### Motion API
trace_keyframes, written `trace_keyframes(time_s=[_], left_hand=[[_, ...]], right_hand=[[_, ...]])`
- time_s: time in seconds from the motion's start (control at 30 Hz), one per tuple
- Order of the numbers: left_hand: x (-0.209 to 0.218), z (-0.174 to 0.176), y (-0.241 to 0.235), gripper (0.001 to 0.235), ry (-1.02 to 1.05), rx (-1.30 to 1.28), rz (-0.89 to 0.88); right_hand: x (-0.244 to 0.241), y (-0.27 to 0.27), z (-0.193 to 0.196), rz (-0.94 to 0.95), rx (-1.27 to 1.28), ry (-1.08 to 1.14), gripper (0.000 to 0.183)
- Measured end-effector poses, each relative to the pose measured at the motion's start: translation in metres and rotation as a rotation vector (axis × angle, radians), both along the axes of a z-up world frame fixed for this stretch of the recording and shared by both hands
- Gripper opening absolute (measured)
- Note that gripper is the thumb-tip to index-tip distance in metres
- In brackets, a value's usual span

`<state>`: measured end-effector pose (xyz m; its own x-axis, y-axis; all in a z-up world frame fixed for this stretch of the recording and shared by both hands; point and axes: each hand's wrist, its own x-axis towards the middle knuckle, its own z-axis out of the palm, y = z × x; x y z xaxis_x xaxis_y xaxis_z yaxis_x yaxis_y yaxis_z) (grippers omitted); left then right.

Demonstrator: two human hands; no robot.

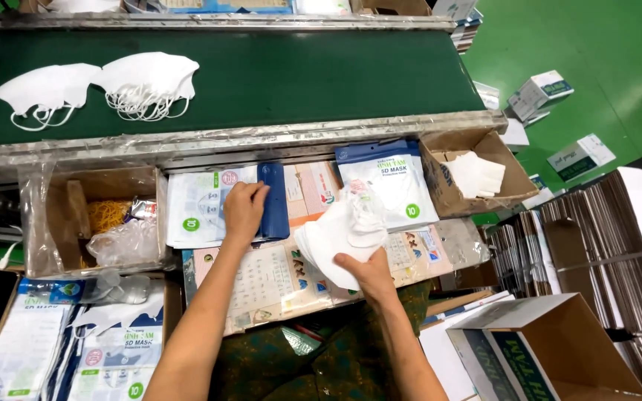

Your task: Packing face masks into pouches and then sealing boxes in a factory environment.

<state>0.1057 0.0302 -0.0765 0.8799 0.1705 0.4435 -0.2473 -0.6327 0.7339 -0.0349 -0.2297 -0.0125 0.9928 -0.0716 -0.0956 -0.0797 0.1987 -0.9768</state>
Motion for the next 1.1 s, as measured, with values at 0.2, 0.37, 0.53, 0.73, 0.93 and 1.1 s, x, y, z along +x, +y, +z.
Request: trace_keyframes(time_s=[0.2,0.37,0.53,0.73,0.93,1.1], left_hand=[[-0.021,0.016,-0.004,0.013,-0.090,0.091,-0.055],[-0.094,0.079,-0.051,0.012,-0.254,0.163,-0.303],[-0.097,0.116,-0.041,0.031,0.000,-0.247,-0.172],[-0.111,0.168,-0.070,0.067,-0.119,-0.393,-0.494],[-0.117,0.107,-0.081,0.054,0.400,-0.329,-0.632],[-0.083,0.141,-0.091,0.084,0.334,-0.059,-0.683]], right_hand=[[0.010,0.025,-0.010,0.056,0.027,0.099,0.049],[0.011,0.060,0.025,-0.101,0.397,0.139,0.049],[0.011,0.036,0.055,-0.161,-0.293,-0.355,0.039],[0.000,0.016,0.121,-0.143,-0.952,-0.844,0.039],[-0.001,-0.033,0.047,0.397,-1.283,-0.266,0.018],[-0.016,-0.050,0.101,0.493,-1.328,-0.242,0.034]])
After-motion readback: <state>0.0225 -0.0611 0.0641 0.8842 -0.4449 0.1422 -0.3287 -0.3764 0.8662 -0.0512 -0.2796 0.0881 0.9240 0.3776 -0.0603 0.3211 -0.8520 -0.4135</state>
